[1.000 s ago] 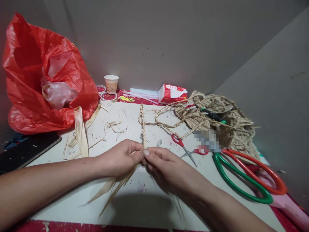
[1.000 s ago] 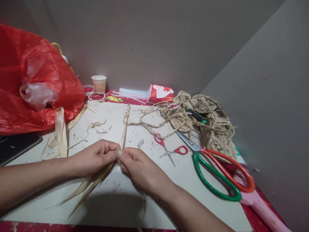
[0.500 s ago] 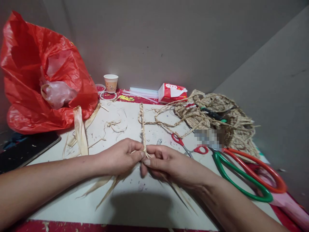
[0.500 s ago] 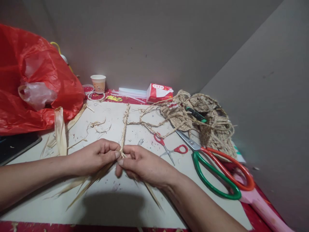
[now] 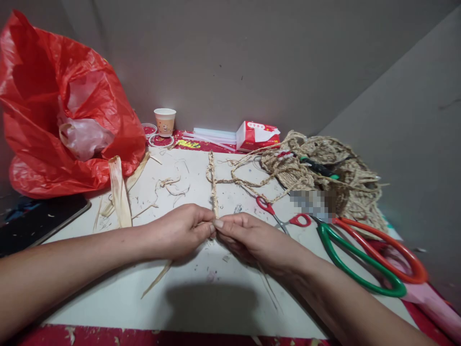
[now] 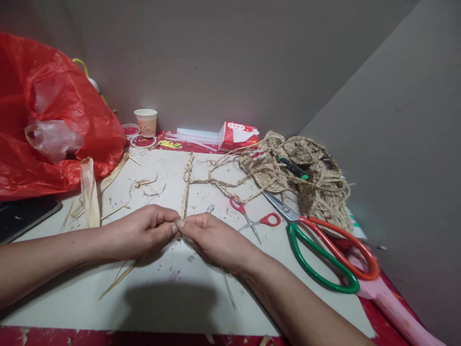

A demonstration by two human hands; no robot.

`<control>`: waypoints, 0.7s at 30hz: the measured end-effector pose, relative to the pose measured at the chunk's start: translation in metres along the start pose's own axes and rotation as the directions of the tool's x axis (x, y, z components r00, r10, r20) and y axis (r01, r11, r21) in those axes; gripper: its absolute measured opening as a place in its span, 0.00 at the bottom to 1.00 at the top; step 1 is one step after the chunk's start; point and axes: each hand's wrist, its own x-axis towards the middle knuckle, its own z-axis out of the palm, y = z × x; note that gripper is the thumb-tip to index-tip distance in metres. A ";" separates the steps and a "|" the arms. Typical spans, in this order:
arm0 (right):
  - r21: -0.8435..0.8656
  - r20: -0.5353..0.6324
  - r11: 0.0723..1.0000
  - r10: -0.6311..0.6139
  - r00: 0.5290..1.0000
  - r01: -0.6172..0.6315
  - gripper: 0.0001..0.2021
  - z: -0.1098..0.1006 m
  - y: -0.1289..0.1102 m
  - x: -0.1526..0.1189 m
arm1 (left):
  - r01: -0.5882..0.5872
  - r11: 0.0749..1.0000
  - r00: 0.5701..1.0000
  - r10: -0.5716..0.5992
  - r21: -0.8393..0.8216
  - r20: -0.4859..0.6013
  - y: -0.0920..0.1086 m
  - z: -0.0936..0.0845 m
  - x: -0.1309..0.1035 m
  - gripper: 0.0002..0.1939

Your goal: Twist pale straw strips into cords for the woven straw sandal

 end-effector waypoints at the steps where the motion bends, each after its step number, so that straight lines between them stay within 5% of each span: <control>1: 0.065 -0.009 0.998 0.006 1.000 -0.006 0.21 0.001 0.002 0.000 | -0.011 0.999 1.000 0.010 0.030 0.007 0.002 -0.003 -0.001 0.10; 4: 0.164 -0.071 0.986 0.051 0.996 -0.039 0.21 0.006 0.004 0.001 | -0.026 0.983 1.000 0.024 0.183 0.011 0.008 -0.011 -0.004 0.12; 8: 0.242 -0.175 0.968 0.112 0.978 -0.068 0.19 0.014 0.005 0.001 | 0.026 0.862 0.992 0.041 0.507 -0.119 0.013 -0.011 -0.011 0.14; 11: 0.328 -0.208 0.944 0.104 0.973 -0.031 0.18 0.021 0.008 0.002 | 0.026 0.718 0.984 0.102 0.695 -0.143 0.011 0.002 -0.018 0.12; 17: 0.386 -0.235 0.922 0.100 0.967 -0.002 0.21 0.033 0.014 0.001 | -0.124 0.349 0.961 0.276 0.929 0.025 0.004 0.041 -0.029 0.12; 19: 0.385 -0.230 0.923 0.104 0.968 -0.008 0.18 0.034 0.015 0.000 | -0.124 0.356 0.959 0.283 0.926 0.019 0.004 0.054 -0.036 0.12; 21: 0.394 -0.208 0.919 0.120 0.971 -0.029 0.17 0.032 0.014 0.000 | -0.131 0.479 0.960 0.280 0.868 -0.009 0.008 0.061 -0.047 0.07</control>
